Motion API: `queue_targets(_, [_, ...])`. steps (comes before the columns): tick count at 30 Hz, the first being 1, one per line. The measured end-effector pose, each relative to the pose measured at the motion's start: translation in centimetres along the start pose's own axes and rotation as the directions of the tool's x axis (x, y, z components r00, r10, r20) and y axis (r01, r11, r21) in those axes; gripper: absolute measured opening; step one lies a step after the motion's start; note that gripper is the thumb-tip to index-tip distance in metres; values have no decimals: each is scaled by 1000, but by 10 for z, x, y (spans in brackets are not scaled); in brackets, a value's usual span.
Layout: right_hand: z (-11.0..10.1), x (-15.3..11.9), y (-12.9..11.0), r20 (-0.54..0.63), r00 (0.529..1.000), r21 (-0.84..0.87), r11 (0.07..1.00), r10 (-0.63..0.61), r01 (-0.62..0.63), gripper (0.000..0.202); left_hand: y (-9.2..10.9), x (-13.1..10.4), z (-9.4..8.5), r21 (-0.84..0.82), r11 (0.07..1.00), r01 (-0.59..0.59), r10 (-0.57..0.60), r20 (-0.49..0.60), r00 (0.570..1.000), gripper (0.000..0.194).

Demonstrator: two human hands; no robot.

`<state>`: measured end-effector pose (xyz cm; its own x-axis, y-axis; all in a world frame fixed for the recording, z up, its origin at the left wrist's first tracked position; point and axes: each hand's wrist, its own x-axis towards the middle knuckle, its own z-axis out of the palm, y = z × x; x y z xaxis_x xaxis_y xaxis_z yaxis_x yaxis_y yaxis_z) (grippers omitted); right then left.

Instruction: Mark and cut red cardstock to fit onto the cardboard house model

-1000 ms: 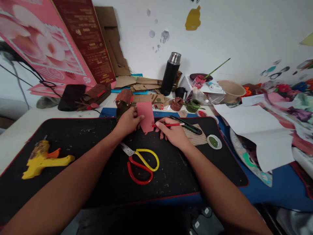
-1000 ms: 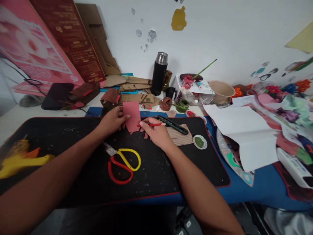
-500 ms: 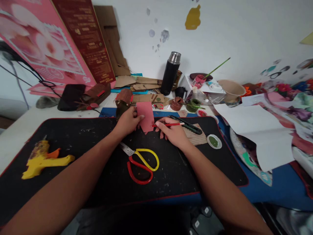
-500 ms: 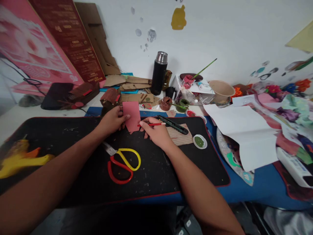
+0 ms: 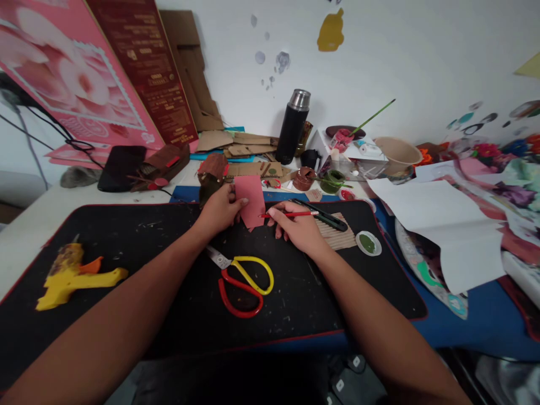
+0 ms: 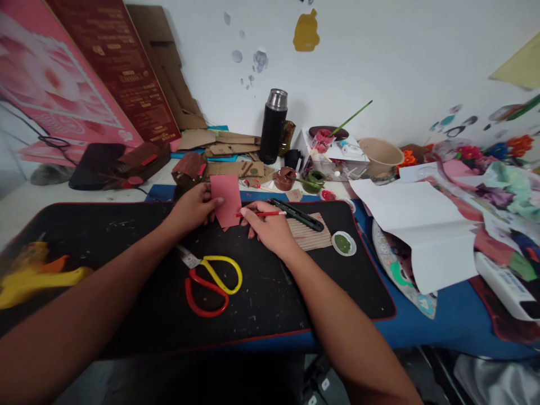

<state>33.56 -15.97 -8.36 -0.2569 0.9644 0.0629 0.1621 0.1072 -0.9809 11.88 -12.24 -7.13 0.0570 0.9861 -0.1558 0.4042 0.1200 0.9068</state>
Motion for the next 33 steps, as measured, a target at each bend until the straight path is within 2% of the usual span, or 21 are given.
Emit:
queue_targets(5, [-3,0,-4,-62,998,66,998,26,-22,36,-1,0,0,-8,1000,-8,8,-1,1000,22])
queue_targets(18, [1,-2,-4,35,999,88,996,-34,30,43,4,-2,-1,19,1000,5,-5,5,1000,23])
queue_targets(33, [10,-2,-4,92,995,-2,1000,-30,30,33,-5,2,-1,-7,1000,-18,18,5,1000,27])
